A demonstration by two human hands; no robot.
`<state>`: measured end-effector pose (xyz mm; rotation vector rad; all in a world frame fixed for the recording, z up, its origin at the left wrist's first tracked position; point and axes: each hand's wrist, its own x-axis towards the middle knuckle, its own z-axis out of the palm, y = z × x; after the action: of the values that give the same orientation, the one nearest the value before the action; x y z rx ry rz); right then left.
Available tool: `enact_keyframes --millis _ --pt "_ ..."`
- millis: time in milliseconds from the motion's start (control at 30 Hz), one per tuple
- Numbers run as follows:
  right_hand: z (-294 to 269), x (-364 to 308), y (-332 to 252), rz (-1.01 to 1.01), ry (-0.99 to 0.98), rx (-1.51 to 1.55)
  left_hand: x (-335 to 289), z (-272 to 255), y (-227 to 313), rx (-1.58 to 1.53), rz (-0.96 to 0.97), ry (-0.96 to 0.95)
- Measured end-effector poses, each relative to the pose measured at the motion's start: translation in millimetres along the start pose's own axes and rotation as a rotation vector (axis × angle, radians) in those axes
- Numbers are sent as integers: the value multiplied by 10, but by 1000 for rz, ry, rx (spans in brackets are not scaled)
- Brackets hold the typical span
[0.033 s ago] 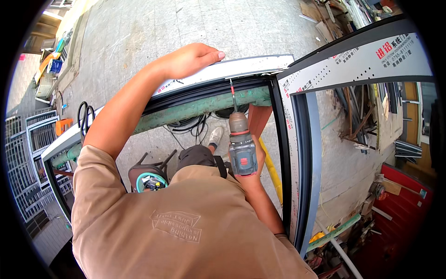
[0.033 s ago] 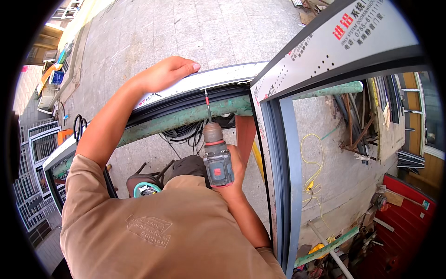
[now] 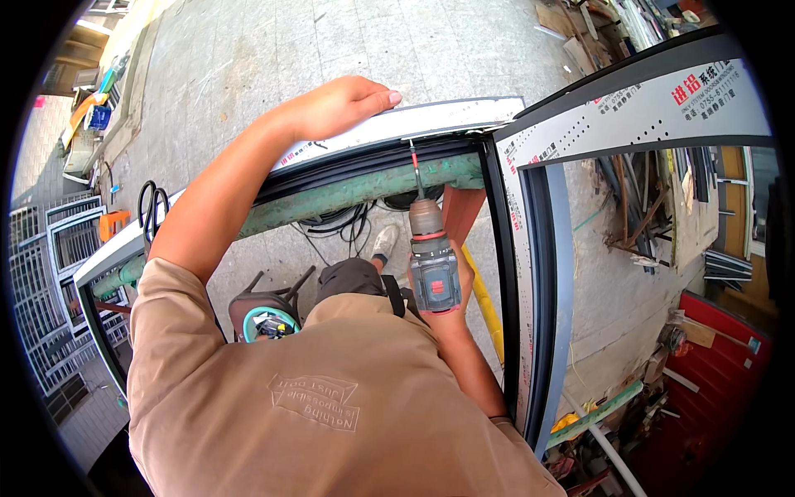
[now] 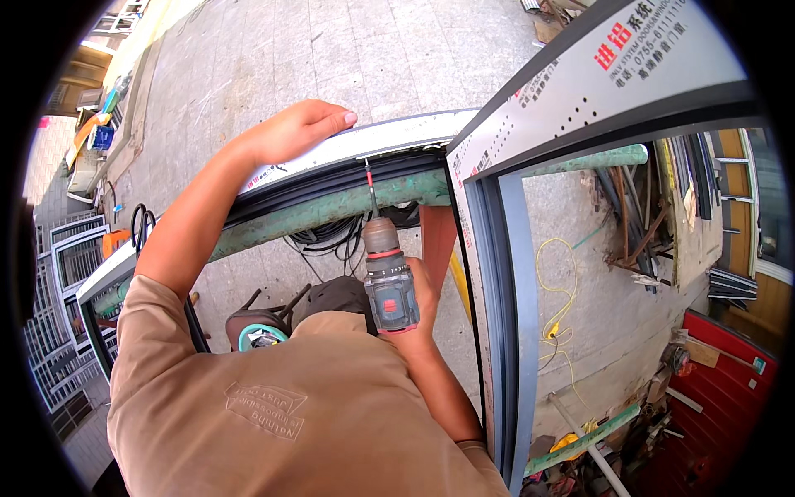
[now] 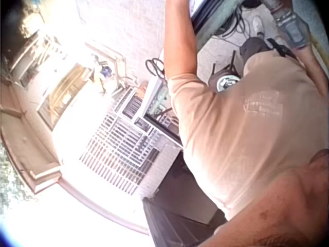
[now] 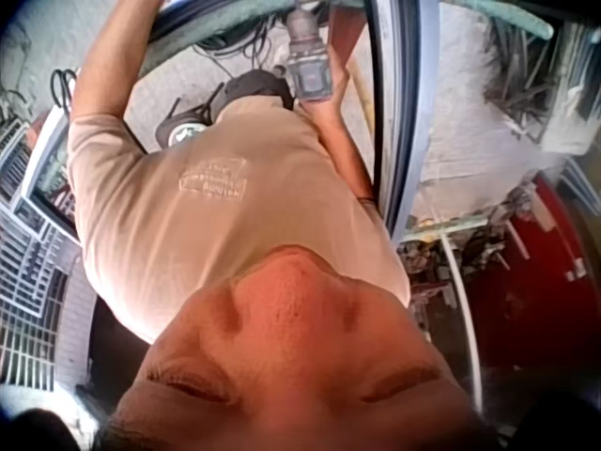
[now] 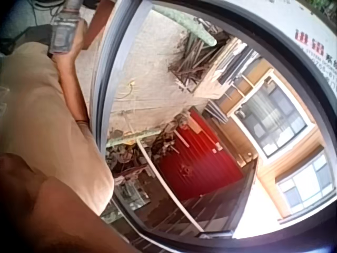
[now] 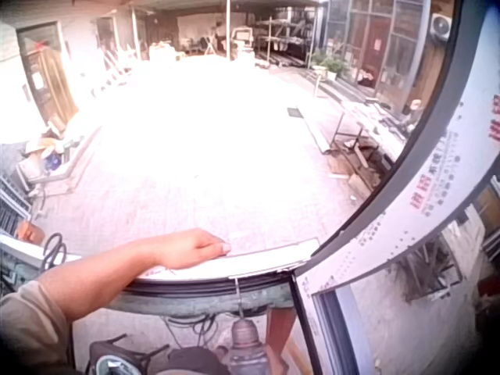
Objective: The person assembles components onto a white window frame, handling screws and using a drill to secure them into the frame, then handling a rubber gasket and using pliers to work on a corner.
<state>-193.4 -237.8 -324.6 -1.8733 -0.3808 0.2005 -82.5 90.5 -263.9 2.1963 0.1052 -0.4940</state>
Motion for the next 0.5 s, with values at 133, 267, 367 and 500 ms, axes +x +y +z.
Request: enact_keyframes --millis 133,267,367,500 --pt "-23 -12 70 58 -46 20 1 17 -29 -9 29 14" --pt "-39 8 58 45 -54 10 -3 23 -10 -31 22 13" --pt "-67 48 25 33 -55 13 9 24 -8 -14 15 12" --pt "-54 49 21 10 -32 -6 17 23 -5 4 -2 11"
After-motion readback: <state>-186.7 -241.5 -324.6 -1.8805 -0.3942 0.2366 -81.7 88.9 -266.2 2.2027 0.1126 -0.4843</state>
